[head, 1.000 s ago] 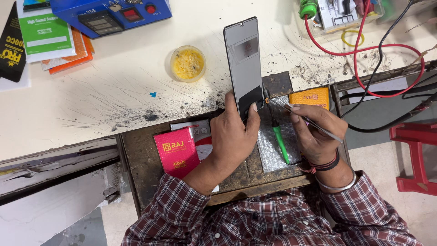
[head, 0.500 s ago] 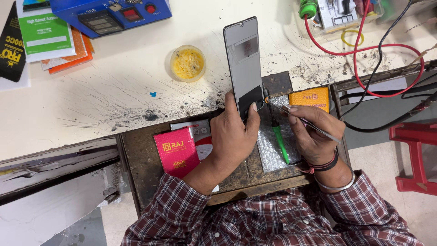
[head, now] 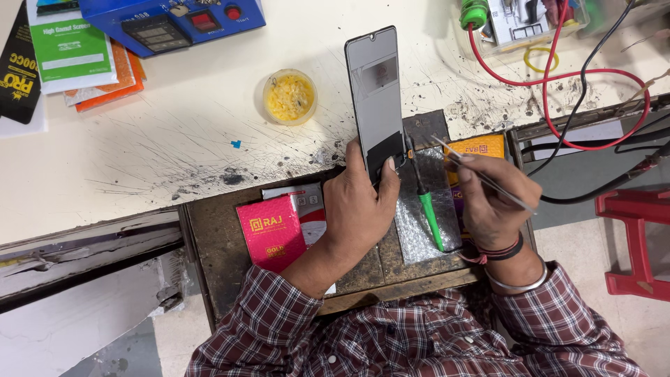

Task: The person solders components on a small circuit board with a soldering iron, then holds a smartphone upright and works along its edge with a pry tool, then returns to soldering the board and handling the phone screen.

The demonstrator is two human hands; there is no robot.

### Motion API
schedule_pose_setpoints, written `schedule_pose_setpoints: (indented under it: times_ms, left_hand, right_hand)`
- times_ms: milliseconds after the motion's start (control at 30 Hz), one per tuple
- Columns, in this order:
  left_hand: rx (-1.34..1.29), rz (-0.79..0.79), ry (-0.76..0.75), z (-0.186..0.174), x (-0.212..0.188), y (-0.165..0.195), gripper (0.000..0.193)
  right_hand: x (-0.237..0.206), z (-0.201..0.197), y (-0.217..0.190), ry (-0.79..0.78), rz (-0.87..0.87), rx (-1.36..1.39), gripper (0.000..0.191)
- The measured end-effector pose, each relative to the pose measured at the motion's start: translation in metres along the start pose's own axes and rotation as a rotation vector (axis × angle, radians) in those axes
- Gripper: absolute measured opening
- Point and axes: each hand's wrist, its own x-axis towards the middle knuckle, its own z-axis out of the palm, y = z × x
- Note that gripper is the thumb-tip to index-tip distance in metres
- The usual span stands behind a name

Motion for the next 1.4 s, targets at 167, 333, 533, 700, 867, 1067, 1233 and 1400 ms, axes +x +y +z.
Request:
schedule_pose_setpoints:
  times_ms: [167, 333, 533, 700, 867, 1067, 1233, 1400]
  left_hand:
    - [0.004, 0.023, 0.022, -0.0024, -0.0009, 0.0005, 0.041]
    - [0.009, 0.026, 0.024, -0.0017, -0.0001, 0.0001, 0.041]
    - [0.013, -0.027, 0.008, -0.0013, 0.0, 0.0002, 0.043]
    - [0.012, 0.004, 0.026, -0.0017, -0.0012, -0.0007, 0.042]
    - [0.026, 0.013, 0.03, -0.0005, -0.0009, -0.0021, 0.043]
    - [0.027, 0.01, 0.015, -0.0006, 0.0001, -0.0031, 0.042]
    - [0.02, 0.019, 0.021, -0.0017, -0.0003, -0.002, 0.042]
    - [0.001, 0.004, 0.021, -0.0028, -0.0016, -0.0004, 0.044]
  right_hand:
    - [-0.0011, 0.0015, -0.0059, -0.091, -0.011, 0.04, 0.006]
    - [0.0014, 0.0031, -0.0091, -0.11, 0.01, 0.008, 0.006]
    - [0.0027, 0.0024, -0.0089, -0.093, 0.011, 0.064, 0.008]
    - [0.002, 0.0037, -0.0092, -0.114, 0.003, -0.018, 0.008]
    - [0.001, 0.0044, -0.0091, -0.107, 0.022, 0.002, 0.008]
    - [-0.0002, 0.0034, -0.0039, -0.076, 0.022, -0.014, 0.008]
    - [0.0008, 0.0024, -0.0024, -0.011, 0.054, 0.158, 0.008]
    - [0.0, 0.0042, -0.0092, -0.112, 0.015, 0.013, 0.007]
